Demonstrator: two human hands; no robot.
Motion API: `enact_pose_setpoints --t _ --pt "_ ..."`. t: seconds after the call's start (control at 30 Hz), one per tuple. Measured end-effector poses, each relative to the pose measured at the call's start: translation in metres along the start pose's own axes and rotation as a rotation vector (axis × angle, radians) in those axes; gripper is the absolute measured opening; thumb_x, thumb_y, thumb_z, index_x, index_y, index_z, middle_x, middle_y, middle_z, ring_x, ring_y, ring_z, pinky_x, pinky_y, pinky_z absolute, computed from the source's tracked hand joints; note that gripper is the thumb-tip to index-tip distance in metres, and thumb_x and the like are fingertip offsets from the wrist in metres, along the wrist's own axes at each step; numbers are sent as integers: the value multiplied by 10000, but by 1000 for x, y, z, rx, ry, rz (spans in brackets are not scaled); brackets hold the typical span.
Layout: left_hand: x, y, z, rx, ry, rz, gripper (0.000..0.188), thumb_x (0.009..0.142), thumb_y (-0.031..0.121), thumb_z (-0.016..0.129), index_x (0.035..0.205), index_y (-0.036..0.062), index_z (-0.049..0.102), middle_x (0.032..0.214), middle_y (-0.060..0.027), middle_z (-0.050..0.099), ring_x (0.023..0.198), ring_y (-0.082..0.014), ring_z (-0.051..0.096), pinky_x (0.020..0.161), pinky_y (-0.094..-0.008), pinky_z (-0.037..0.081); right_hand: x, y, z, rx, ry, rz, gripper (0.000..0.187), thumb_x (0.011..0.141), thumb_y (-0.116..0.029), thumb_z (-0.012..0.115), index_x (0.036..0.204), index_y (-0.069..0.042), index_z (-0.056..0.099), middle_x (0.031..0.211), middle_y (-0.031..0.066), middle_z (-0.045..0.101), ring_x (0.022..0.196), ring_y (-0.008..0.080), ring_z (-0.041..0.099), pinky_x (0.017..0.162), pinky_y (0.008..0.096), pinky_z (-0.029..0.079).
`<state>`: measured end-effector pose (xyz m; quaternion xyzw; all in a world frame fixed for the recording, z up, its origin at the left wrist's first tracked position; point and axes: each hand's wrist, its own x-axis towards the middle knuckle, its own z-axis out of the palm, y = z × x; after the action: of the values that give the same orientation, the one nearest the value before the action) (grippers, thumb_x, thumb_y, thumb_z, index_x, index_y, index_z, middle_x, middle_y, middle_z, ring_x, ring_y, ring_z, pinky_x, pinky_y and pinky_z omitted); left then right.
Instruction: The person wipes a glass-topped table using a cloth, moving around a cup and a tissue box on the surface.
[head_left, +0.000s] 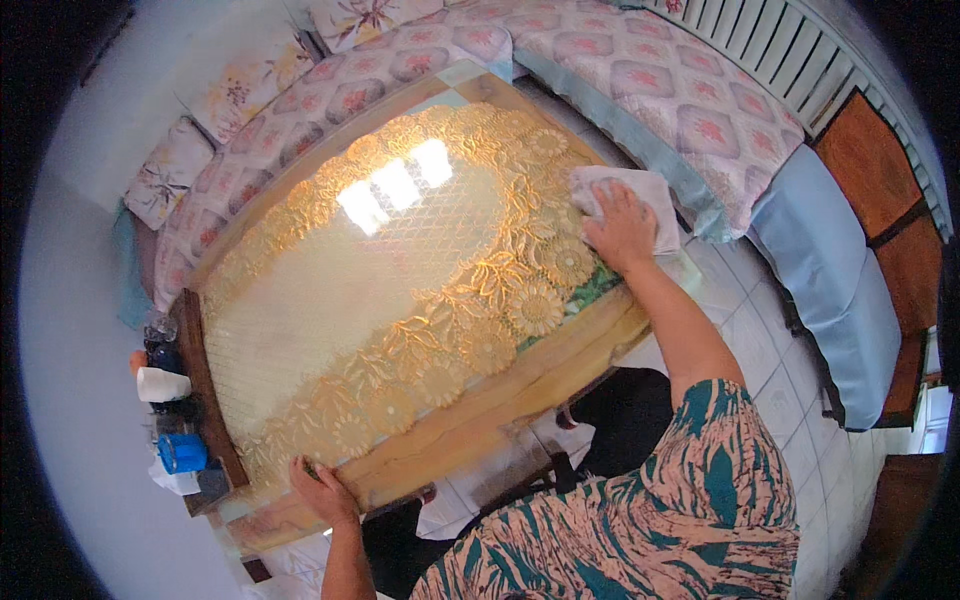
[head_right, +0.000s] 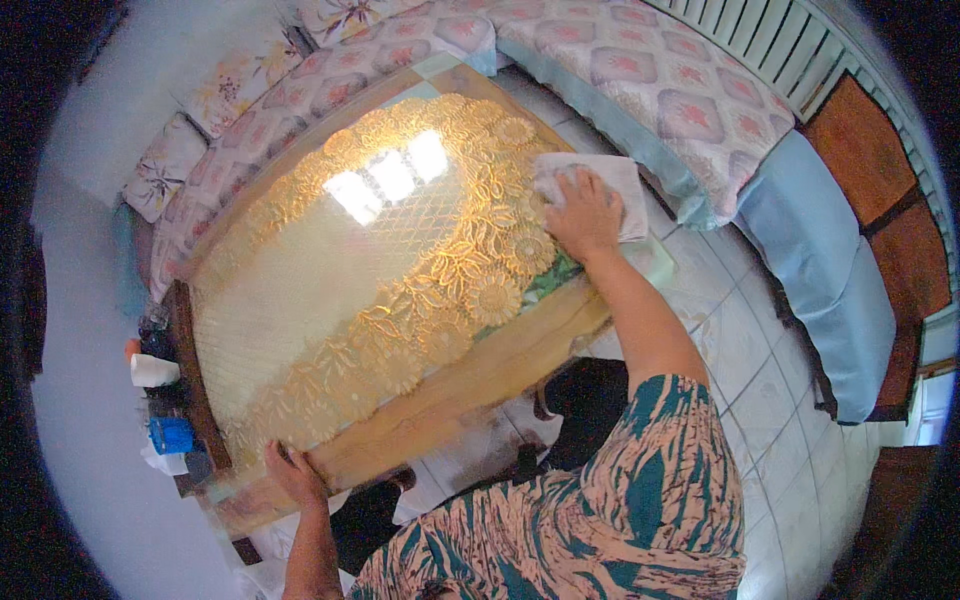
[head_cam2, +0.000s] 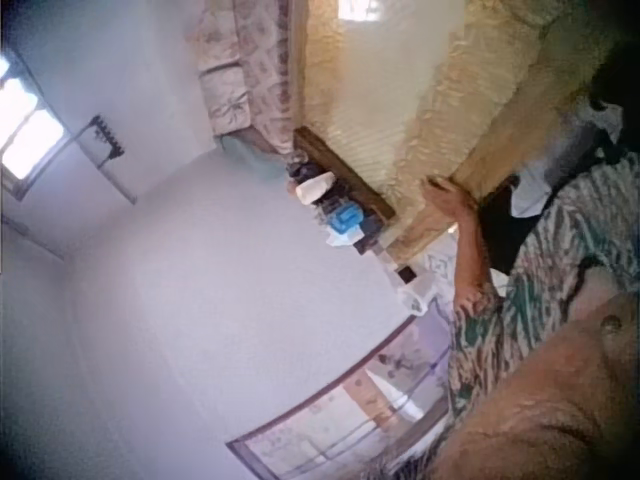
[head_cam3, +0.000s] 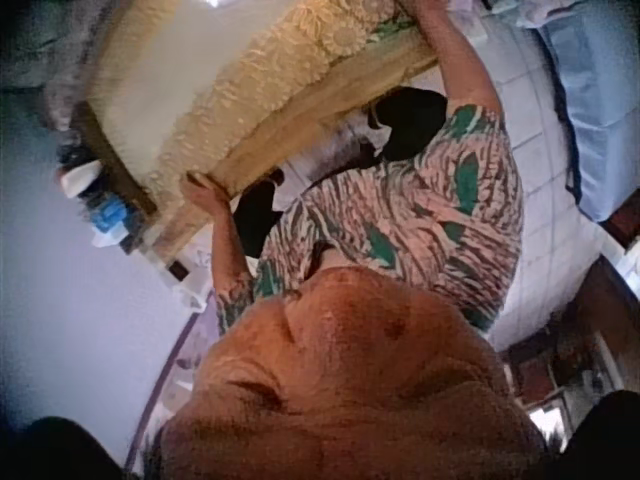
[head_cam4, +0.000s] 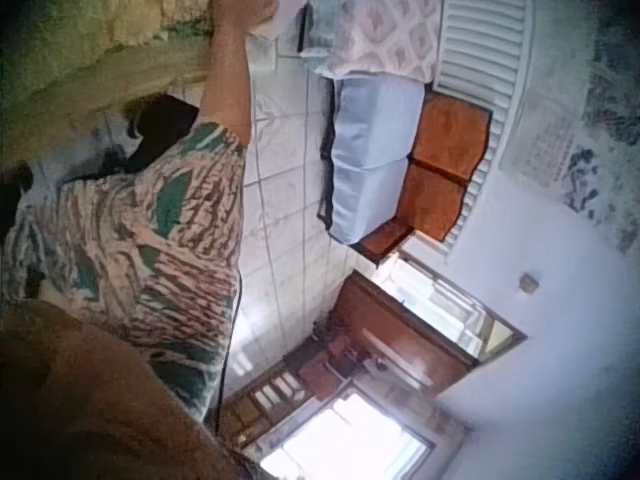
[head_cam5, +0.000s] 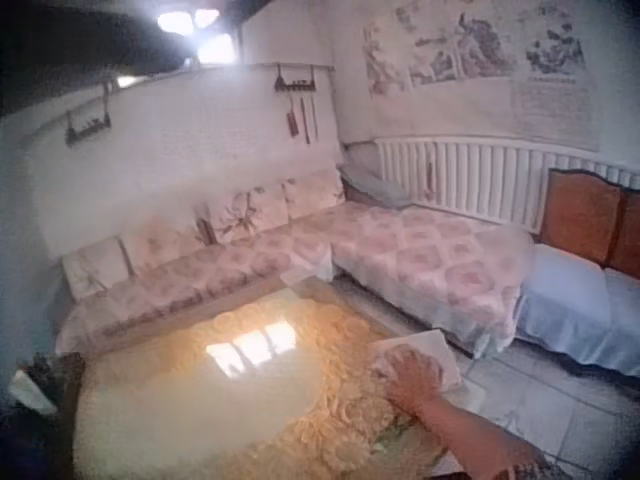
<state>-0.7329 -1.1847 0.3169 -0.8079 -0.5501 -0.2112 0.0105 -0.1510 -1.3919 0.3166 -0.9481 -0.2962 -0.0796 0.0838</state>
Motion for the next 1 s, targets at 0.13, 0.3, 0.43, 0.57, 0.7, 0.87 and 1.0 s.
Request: enact_pose_setpoints --t 0.13,0.3,0.43,0.57,0.7,0.87,1.0 --pt "3 5 -3 -19 -71 -57 403 927 217 474 1228 -51 484 1311 -242 467 1232 -389 420 1067 -453 291 -41 32 0 -71 68 23 620 847 -431 523 1414 -215 397 1476 101 345 1356 268 309 1059 517 224" --pt "5 14 -4 33 -48 -24 398 908 200 498 1223 -43 490 1307 -239 474 1228 -384 427 1062 -448 301 -101 24 -11 -97 167 -63 617 814 -421 544 1381 -199 443 1427 102 401 1314 293 350 1026 522 264" --pt "5 19 -3 13 -28 -39 398 893 196 511 1219 -34 498 1309 -235 476 1234 -383 425 1059 -446 307 -160 -52 -31 106 184 -235 560 754 -350 609 1279 -171 531 1327 137 477 1231 321 432 957 521 338" --pt "3 -4 6 48 35 -9 391 880 190 521 1209 -20 505 1300 -228 483 1232 -376 429 1058 -457 307 -230 -165 -39 490 30 -566 566 732 -297 628 1261 -120 532 1338 175 461 1281 347 396 1015 536 299" --pt "6 -6 17 24 41 44 388 874 186 526 1208 -9 506 1290 -226 489 1227 -375 433 1050 -471 314 -274 -211 -40 619 -119 -809 675 725 -324 632 1355 -159 455 1416 180 389 1355 342 307 1098 546 188" --pt "4 -19 29 -23 86 60 389 868 180 533 1210 -4 500 1288 -221 489 1219 -376 437 1042 -468 325 -254 -164 -31 452 -95 -781 689 739 -324 621 1389 -197 430 1472 149 334 1376 321 282 1087 542 214" --pt "0 -12 27 -1 123 68 391 861 175 537 1202 -12 497 1275 -224 496 1213 -382 440 1040 -467 330 -192 -66 -43 309 -146 -468 669 727 -260 621 1368 -174 454 1446 133 367 1356 296 315 1074 523 236"
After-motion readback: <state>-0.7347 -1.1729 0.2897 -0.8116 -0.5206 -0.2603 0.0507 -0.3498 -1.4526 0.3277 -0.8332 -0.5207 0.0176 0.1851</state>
